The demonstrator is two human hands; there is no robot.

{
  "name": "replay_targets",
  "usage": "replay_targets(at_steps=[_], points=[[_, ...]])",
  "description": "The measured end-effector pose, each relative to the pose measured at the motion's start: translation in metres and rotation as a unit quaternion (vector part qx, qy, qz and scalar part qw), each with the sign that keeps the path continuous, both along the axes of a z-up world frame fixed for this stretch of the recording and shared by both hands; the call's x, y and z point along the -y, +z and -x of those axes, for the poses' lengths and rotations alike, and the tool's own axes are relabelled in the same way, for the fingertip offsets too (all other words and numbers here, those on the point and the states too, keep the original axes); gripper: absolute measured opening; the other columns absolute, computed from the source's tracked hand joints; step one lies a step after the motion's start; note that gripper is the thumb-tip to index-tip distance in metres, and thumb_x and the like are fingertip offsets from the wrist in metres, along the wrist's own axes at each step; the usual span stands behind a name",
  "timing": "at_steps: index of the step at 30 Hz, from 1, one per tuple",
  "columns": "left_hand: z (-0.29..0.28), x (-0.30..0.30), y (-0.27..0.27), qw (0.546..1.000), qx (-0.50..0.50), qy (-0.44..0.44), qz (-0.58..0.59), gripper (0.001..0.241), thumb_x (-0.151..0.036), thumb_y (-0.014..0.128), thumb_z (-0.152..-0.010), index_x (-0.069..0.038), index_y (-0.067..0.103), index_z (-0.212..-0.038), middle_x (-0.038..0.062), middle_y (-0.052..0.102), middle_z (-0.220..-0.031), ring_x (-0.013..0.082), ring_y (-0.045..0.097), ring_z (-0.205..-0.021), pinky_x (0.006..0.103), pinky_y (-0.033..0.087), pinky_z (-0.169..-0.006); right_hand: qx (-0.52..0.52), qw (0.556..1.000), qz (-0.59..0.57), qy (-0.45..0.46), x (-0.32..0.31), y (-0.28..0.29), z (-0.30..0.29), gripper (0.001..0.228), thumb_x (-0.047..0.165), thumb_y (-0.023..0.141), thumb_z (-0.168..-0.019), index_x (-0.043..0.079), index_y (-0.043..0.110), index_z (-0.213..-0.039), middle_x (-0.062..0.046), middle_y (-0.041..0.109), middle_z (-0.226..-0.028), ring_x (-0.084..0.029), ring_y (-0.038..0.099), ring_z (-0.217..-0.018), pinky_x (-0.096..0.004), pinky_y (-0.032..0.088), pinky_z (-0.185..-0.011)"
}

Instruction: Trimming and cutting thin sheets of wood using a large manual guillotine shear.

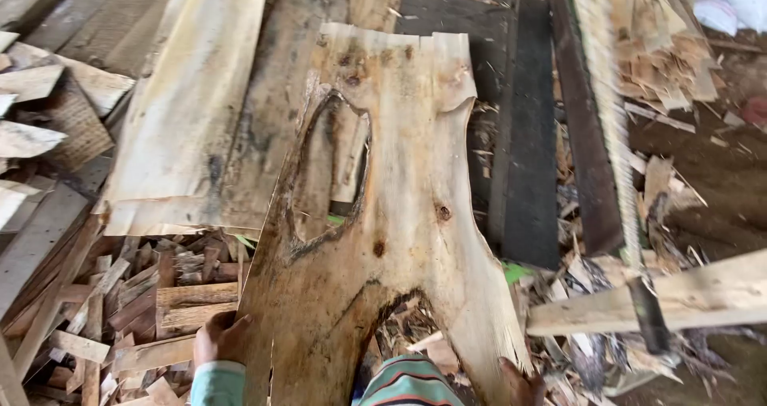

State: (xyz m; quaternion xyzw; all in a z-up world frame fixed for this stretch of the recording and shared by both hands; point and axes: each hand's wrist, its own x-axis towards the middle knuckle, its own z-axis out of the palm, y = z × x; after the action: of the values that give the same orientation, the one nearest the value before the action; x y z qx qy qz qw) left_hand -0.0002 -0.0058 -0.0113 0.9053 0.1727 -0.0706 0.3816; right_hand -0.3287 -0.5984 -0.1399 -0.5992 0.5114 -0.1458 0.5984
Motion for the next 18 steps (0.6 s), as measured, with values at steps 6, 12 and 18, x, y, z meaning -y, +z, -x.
replay_targets(at_steps=[6,12,18], points=[[0.042,0.118,0.028,0.966,-0.073,-0.062,-0.240,0.102,-0.066,0.072,-0.082,-0.018,0.035,-0.164,0.015,0.049,-0.162,0.0361,0.055,-0.141,0.0507,0.043,-0.119,0.026,0.997,-0.055,0.039,0.007,0.084,0.061,0.067,0.010,0.078,-0.082,0.000,0.057,-0.145,-0.023,0.073,-0.122,-0.031,0.069,-0.106,-0.042,0.053,-0.093],[0.085,0.197,0.021,0.967,-0.045,-0.046,-0.247,0.110,-0.068,0.070,-0.078,-0.028,0.018,-0.166,0.016,0.004,-0.171,0.0394,0.003,-0.156,0.0640,0.009,-0.122,-0.088,0.969,0.145,0.179,0.032,0.118,0.063,0.071,0.027,0.078,-0.081,0.012,0.055,-0.147,-0.012,0.069,-0.135,-0.024,0.072,-0.113,-0.039,0.059,-0.091],[0.097,0.147,-0.019,0.971,-0.085,0.055,-0.218,0.106,-0.067,0.071,-0.079,-0.026,0.023,-0.165,0.015,0.012,-0.172,0.0399,0.010,-0.158,0.0634,0.015,-0.123,-0.005,0.925,0.272,0.267,0.052,0.083,0.041,0.073,0.032,0.085,-0.083,0.004,0.056,-0.144,-0.022,0.061,-0.140,-0.034,0.060,-0.124,-0.047,0.051,-0.099]])
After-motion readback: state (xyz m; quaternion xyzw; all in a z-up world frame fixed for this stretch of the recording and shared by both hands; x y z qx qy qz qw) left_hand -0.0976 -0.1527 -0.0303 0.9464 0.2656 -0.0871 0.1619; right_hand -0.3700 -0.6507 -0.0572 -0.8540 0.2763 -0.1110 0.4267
